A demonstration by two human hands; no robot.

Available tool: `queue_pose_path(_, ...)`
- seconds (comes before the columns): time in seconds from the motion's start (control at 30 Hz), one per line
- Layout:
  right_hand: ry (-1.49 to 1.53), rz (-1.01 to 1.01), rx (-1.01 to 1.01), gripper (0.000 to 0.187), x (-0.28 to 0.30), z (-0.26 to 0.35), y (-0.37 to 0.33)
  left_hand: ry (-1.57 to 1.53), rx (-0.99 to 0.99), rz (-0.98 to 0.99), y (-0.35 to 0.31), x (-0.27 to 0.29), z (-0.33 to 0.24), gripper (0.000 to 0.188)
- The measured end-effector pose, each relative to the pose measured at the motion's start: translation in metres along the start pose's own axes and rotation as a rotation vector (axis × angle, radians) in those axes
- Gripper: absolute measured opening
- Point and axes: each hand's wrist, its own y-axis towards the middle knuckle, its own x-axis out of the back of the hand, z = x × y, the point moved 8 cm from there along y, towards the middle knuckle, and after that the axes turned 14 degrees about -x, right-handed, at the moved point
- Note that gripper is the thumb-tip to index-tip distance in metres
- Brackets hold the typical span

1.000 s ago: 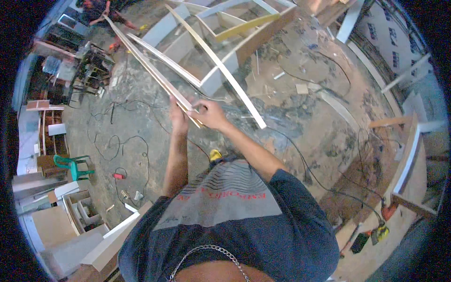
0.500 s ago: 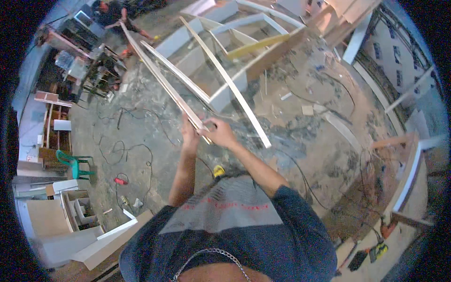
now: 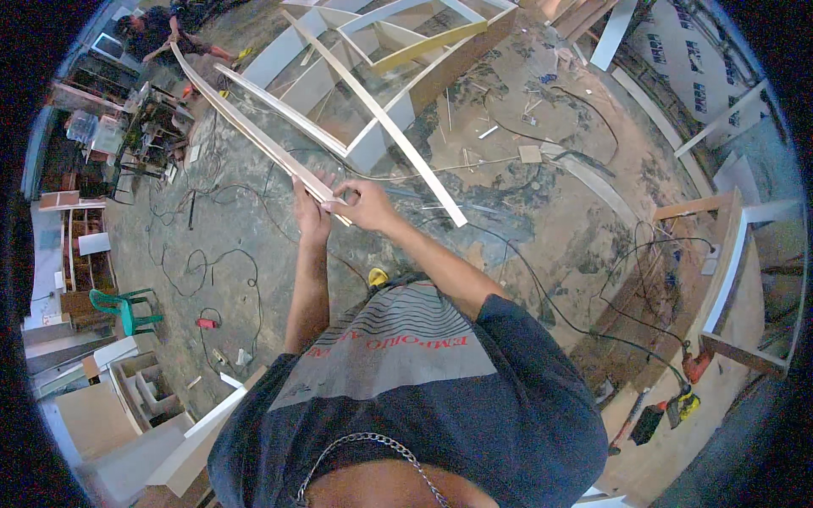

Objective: The person carries wooden strips across the room and places them on a wooden board. The person then pours glue from a bottle onto the wooden strip and spreads it with an applicator card.

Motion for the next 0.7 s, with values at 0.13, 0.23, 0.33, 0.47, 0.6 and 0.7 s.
queue_pose_path(0.13,0.004,-0.01,-0.027,0.046,0.003,-0.003,-0.001,0.004,0.005,0.002,-0.004,0.0,0.004,0.062)
queue_pose_path(0.23,-0.058,-0.031,-0.024,0.047,0.007,-0.004,-0.008,0.003,0.011,0.028,-0.012,-0.005,0.007,0.061)
queue_pose_path(0.33,-0.112,-0.035,-0.077,0.045,0.011,0.001,-0.016,-0.032,0.044,0.013,-0.012,-0.001,0.015,0.063)
queue_pose_path(0.47,-0.152,-0.052,-0.131,0.044,0.02,0.003,-0.026,-0.093,0.022,0.022,-0.016,-0.007,0.018,0.074)
queue_pose_path(0.6,-0.101,-0.114,-0.016,0.047,0.031,0.001,-0.031,-0.151,0.031,0.032,-0.022,-0.023,0.016,0.075)
queue_pose_path(0.7,0.006,-0.06,0.012,0.057,0.041,0.008,-0.044,-0.225,0.044,0.012,-0.013,-0.022,0.012,0.073)
